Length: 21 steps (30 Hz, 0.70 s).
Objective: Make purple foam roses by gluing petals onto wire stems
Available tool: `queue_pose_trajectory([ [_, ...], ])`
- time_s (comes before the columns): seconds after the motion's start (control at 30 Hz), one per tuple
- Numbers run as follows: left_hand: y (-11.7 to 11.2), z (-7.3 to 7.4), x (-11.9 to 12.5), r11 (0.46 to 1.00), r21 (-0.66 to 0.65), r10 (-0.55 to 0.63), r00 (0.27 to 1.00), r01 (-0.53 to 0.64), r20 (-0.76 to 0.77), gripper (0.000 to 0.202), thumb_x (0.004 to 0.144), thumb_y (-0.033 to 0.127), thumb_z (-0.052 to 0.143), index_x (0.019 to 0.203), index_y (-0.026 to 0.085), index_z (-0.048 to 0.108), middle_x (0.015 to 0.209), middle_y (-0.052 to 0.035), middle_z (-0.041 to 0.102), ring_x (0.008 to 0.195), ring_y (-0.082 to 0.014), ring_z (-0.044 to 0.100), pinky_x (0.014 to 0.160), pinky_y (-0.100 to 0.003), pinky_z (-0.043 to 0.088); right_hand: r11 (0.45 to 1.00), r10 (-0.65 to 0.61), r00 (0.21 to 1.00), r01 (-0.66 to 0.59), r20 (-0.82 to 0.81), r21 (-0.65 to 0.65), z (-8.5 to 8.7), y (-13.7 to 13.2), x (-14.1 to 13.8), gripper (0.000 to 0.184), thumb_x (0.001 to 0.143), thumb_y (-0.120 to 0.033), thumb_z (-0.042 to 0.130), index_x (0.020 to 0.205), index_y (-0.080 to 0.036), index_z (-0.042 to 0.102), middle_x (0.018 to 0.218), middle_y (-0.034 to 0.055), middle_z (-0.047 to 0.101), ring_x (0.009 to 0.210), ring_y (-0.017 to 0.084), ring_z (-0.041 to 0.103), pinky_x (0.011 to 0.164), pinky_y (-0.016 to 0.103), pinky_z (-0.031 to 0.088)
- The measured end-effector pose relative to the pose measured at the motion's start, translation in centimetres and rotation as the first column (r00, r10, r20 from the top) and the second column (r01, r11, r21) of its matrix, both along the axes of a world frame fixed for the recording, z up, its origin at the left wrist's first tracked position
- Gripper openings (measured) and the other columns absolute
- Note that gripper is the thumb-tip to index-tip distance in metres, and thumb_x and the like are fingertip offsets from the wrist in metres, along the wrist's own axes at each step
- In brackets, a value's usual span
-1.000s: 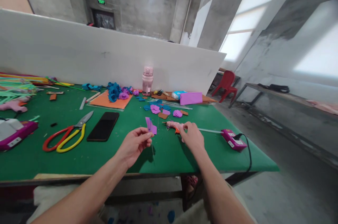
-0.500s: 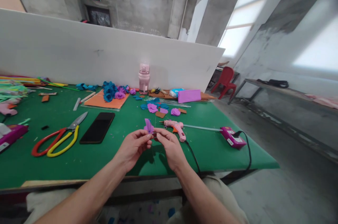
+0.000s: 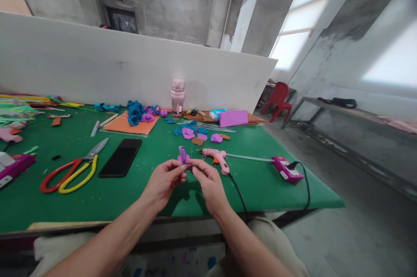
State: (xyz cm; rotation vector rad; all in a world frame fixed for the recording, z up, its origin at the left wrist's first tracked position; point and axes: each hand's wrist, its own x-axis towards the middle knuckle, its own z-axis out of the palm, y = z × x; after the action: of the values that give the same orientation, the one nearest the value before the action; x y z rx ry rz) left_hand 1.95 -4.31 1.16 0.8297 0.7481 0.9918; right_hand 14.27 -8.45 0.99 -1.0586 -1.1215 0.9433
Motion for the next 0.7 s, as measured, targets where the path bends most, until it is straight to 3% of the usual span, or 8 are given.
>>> queue_pose_trajectory([
  [0.3,-0.2,0.3,0.1,0.999,0.022,0.039,0.998,-0.038,-0.051,0.024,0.053,0.024,0.079,0.063,0.012,0.061,0.056,0.0031,0.058,0.049,-0.0058,0.053,0.05,-0.017,0.044,0.98,-0.116,0.962,0.072,0.247,0.184,-0.2,-0.2,-0.1,0.024,0.082,-0.017,0.048,0.095,-0.021,0.067,0.098,0.0059,0.065,0.095,0.018,0.059,0.087,0.032,0.046],
  [0.53,-0.2,0.2,0.2,0.998,0.032,0.059,0.997,-0.058,-0.049,0.025,0.052,0.023,0.079,0.061,0.013,0.058,0.055,0.0036,0.058,0.048,-0.0062,0.054,0.05,-0.018,0.043,0.944,-0.243,0.866,0.108,0.438,0.311,0.3,-0.8,-0.6,0.03,0.083,-0.015,0.044,0.103,-0.022,0.065,0.1,0.0075,0.063,0.096,0.019,0.057,0.087,0.035,0.045],
  [0.7,-0.2,0.3,0.1,0.998,0.022,0.066,0.997,-0.065,-0.046,0.025,0.052,0.023,0.079,0.063,0.013,0.058,0.056,0.0037,0.058,0.048,-0.0056,0.054,0.05,-0.017,0.043,0.936,-0.299,0.785,0.133,0.542,0.325,0.1,-1.2,-1.0,0.032,0.083,-0.014,0.042,0.108,-0.02,0.063,0.106,0.0093,0.061,0.1,0.02,0.055,0.089,0.037,0.044],
])
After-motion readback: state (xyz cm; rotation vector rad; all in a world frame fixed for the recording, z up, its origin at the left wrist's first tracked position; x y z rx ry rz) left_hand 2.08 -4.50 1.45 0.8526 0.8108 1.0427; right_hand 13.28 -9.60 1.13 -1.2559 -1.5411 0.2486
